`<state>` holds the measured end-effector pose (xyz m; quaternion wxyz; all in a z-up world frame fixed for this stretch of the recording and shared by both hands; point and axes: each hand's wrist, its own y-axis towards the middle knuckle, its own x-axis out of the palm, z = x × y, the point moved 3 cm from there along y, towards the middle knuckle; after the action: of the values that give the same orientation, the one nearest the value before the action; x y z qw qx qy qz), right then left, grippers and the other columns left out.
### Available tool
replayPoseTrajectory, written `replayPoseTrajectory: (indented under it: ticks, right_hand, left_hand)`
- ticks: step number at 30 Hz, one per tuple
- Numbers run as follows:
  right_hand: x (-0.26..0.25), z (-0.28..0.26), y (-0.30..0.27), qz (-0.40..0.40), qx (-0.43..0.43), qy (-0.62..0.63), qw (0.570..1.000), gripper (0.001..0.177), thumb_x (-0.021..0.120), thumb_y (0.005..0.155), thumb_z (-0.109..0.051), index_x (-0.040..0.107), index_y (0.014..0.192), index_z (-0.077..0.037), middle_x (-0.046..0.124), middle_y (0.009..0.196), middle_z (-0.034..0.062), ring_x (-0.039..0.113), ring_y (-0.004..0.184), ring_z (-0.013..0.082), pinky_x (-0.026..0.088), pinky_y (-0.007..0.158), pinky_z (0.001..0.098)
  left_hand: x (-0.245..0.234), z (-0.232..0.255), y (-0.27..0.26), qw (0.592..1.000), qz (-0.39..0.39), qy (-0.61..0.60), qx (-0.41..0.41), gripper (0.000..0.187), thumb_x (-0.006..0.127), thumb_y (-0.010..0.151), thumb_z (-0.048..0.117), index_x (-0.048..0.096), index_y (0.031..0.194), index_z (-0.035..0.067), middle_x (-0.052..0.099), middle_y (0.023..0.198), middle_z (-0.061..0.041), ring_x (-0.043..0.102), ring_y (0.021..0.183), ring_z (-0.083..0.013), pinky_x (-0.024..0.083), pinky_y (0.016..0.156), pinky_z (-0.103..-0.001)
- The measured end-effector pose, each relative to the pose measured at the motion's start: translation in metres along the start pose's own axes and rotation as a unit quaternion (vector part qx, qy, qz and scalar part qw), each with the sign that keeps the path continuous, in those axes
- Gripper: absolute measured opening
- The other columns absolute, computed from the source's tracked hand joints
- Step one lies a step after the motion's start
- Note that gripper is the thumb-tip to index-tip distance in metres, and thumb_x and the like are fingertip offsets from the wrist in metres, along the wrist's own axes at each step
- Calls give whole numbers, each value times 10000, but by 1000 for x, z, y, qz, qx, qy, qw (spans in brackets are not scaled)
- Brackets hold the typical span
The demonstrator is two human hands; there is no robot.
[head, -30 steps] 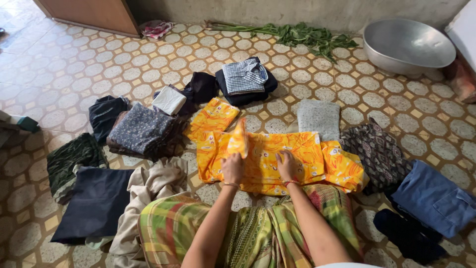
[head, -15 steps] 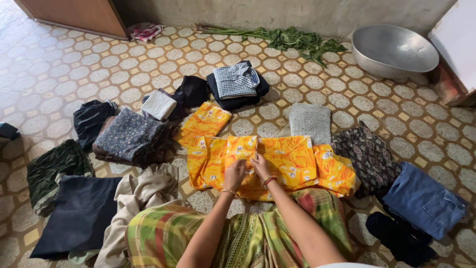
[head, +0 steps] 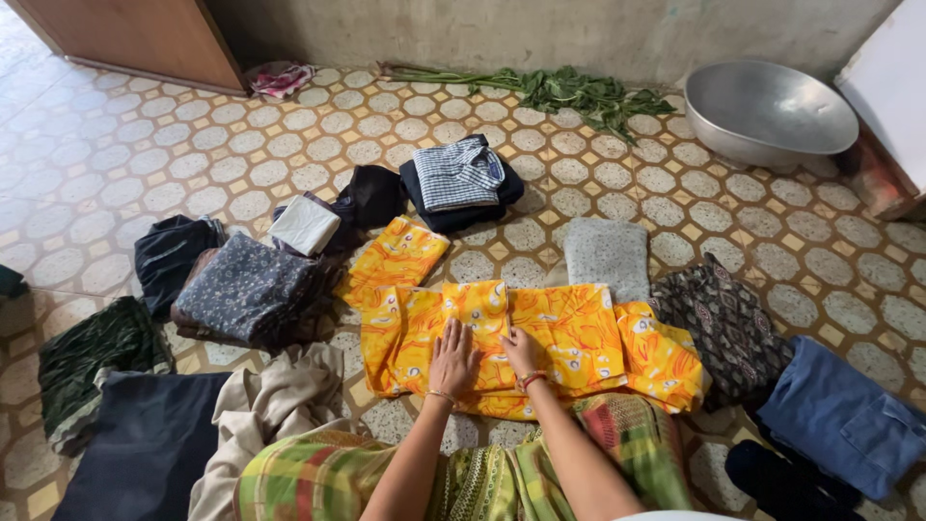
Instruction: The person folds a yellow patterned garment by hand on the floor, smoothing the fabric and aligning the edges before folding it into a smaller rectangular shape.
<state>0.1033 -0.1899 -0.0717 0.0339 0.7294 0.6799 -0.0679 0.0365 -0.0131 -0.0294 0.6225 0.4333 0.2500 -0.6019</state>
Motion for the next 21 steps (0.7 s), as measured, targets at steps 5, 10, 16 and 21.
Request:
replayPoseTrajectory:
  ticks: [5,10,16,21]
  right_hand:
    - [-2,-21,-12,30,57,-32,997,323,678,944,-196,634,1191,7,756,932,117,631,669,179,504,578,321]
    - [-4,-20,-13,42,53,-68,995,366,708,893,-241,651,1193,-39,765,1020,133,733,812,201,602,663,346]
    - [-10,-22,-15,65,46,-236,969,375,727,867,-329,711,1160,-95,789,1044,107,764,900,229,585,754,351]
    - [-11,-23,-17,70,46,-261,962,359,732,864,-345,728,1129,-103,796,1020,93,759,899,235,573,756,355]
  left_hand:
    - [-4,-5,20,999,7,-7,-33,729,426,1026,460,294,1575,-1,234,1670,-208,226,1541,-358,176,1234,-485]
    - [3,-15,27,1000,-1,23,-3,766,416,1028,492,282,1573,-30,236,1665,-218,220,1544,-354,151,1244,-489]
    - [20,-25,25,993,-58,88,-44,818,425,995,576,268,1583,29,241,1664,-163,210,1551,-288,71,1249,-526]
    - [19,-25,24,995,-48,77,-41,787,410,994,589,273,1591,94,210,1675,-146,187,1545,-292,40,1221,-572]
